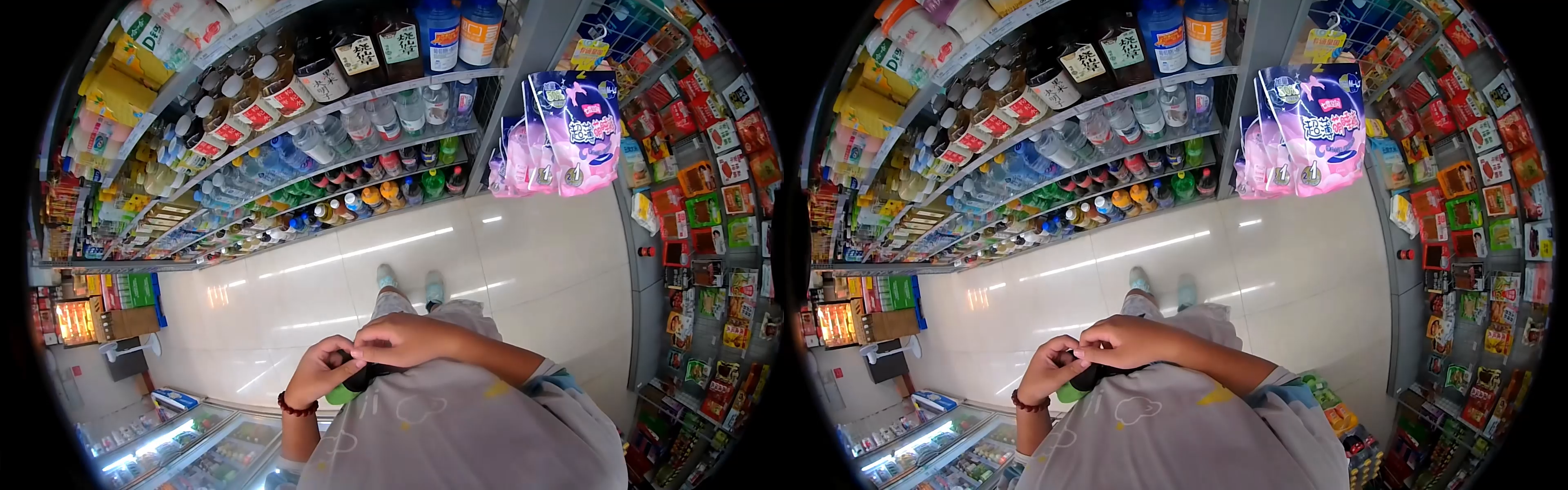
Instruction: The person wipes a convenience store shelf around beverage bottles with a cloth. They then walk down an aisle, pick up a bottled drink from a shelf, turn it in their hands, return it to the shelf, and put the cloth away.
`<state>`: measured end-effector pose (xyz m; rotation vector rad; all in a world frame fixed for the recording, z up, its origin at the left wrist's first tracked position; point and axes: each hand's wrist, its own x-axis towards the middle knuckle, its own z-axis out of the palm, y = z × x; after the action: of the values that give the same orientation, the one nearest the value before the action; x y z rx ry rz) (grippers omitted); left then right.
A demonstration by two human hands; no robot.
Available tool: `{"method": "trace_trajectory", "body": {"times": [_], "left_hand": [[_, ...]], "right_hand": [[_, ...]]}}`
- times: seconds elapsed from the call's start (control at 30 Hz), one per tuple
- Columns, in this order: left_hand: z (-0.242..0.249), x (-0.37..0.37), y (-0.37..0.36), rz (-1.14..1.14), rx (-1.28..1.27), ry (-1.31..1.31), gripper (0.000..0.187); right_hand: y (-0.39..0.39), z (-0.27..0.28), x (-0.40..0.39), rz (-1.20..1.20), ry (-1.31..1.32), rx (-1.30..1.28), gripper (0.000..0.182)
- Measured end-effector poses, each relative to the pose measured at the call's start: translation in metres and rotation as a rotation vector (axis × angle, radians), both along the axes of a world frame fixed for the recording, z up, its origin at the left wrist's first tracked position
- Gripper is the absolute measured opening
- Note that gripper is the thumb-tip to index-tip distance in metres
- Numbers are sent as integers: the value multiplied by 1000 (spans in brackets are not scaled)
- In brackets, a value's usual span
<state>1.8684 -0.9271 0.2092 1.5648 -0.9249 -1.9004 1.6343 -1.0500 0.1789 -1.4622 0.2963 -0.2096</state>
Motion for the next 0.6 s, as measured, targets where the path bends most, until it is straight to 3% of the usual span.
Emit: {"method": "trace_trajectory", "body": {"times": [0.1,0.27,0.6], "left_hand": [[-3,-5,-1,49,-67,31,10],[-13,-1,2,-74,-216,-166,13],[22,-17,-17,-330,-443,-552,18]], "right_hand": [[5,-4,1,-25,-51,-71,31],[6,0,0,-3,14,-77,33],[14,-12,2,-48,33,-107,43]]}}
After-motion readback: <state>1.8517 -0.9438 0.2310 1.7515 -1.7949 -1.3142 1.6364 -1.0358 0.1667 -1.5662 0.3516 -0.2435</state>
